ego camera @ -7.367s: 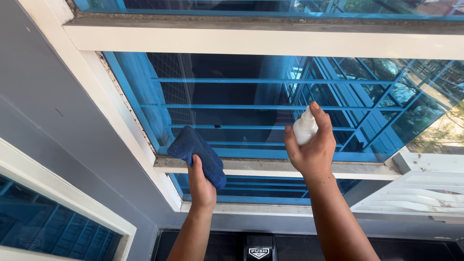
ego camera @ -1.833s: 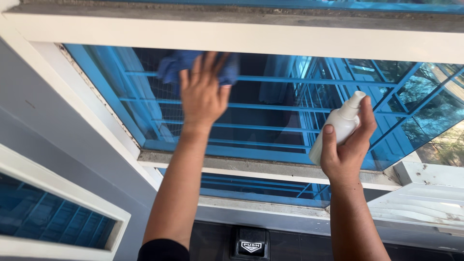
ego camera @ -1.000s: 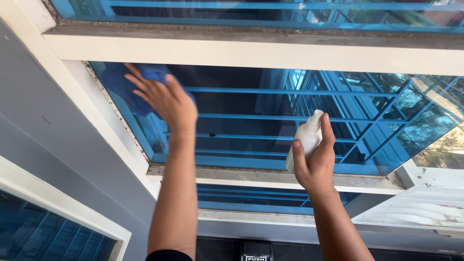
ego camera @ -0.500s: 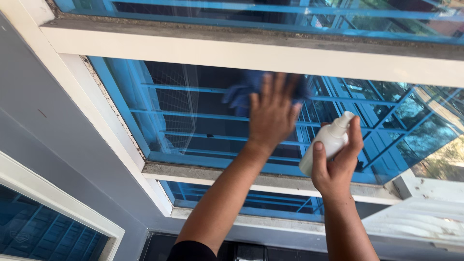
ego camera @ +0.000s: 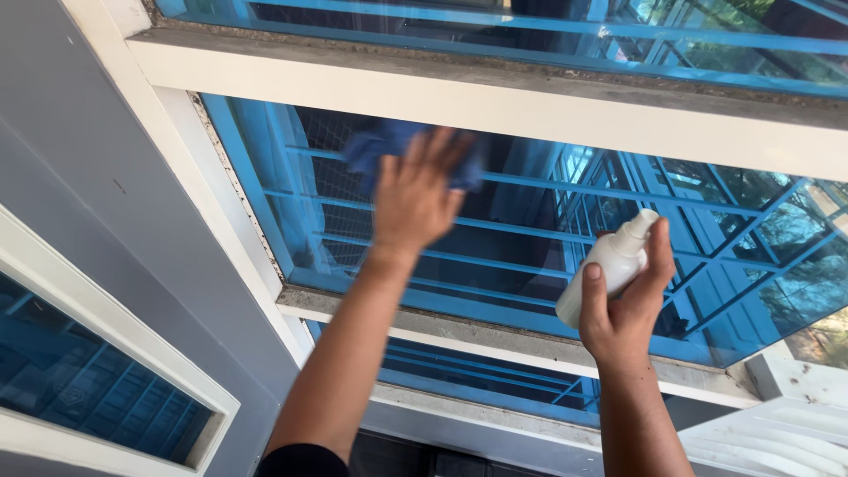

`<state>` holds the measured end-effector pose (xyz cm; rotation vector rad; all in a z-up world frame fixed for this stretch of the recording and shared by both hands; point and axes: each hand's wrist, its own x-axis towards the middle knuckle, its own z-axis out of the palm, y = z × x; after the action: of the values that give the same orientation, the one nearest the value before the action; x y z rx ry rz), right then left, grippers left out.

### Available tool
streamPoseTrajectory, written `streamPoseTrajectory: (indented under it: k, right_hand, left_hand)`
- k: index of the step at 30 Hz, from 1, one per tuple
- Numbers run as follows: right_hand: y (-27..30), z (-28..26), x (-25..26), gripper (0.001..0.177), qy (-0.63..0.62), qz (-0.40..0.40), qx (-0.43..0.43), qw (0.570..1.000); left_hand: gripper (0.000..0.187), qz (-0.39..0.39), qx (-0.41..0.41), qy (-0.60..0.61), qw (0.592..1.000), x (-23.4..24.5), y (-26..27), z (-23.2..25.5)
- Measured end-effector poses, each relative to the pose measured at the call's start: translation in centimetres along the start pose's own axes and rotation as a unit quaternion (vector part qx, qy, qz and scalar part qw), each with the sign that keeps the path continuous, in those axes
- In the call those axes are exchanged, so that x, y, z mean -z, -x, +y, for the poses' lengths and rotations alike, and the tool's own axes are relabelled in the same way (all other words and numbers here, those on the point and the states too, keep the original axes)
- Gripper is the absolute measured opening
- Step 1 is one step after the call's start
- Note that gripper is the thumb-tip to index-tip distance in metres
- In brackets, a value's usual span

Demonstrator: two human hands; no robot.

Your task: The person cleans a blue-tinted window by spraying a liquid from a bottle and wiping the glass and white frame with a blue cloth.

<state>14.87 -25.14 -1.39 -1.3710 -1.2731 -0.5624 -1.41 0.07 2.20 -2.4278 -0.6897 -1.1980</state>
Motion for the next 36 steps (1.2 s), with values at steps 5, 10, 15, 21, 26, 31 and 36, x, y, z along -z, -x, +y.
streamPoseTrajectory:
  k: [5,10,15,21,26,31,36]
  right_hand:
    - [0.0,-0.3,-0.9,0.076,-0.038,-0.007,-0.026,0.999]
    - [0.1,-0.6,-0.8,0.075,-0.027,-0.008,-0.01,1.0]
    - [0.5,-1.3,-0.2,0.074,-0.038,-0.025,-0.002,0.999]
    - [1.3,-1.7,0.8,0.076,0.037,-0.025,-0.026,0.999]
    - [1.3,-2.2,0.2,0.075,0.038,-0.026,-0.011,0.999]
    - [1.5,-1.8,0.2,0.073,0.002,-0.039,-0.027,0.999]
    - [1.1,-1.3,0.9,0.074,0.041,-0.03,-0.024,0.998]
  left_hand:
    - [0.061,0.015,0.09,-0.019,0.996,-0.3,1.9,-5.8]
    - [0.065,0.067,0.157,0.005,0.985,-0.1,3.3,-12.0]
    - [0.064,0.078,0.248,-0.017,0.966,0.3,4.7,-17.0]
    - [0.07,0.182,0.301,0.051,0.935,-1.5,3.0,-14.9]
    - [0.072,0.182,0.295,0.065,0.936,-2.2,1.4,-8.2]
    - [0.069,0.139,0.231,0.057,0.961,-2.9,0.2,-2.0]
    - [0.071,0.114,0.197,0.098,0.969,-3.5,-1.0,4.4]
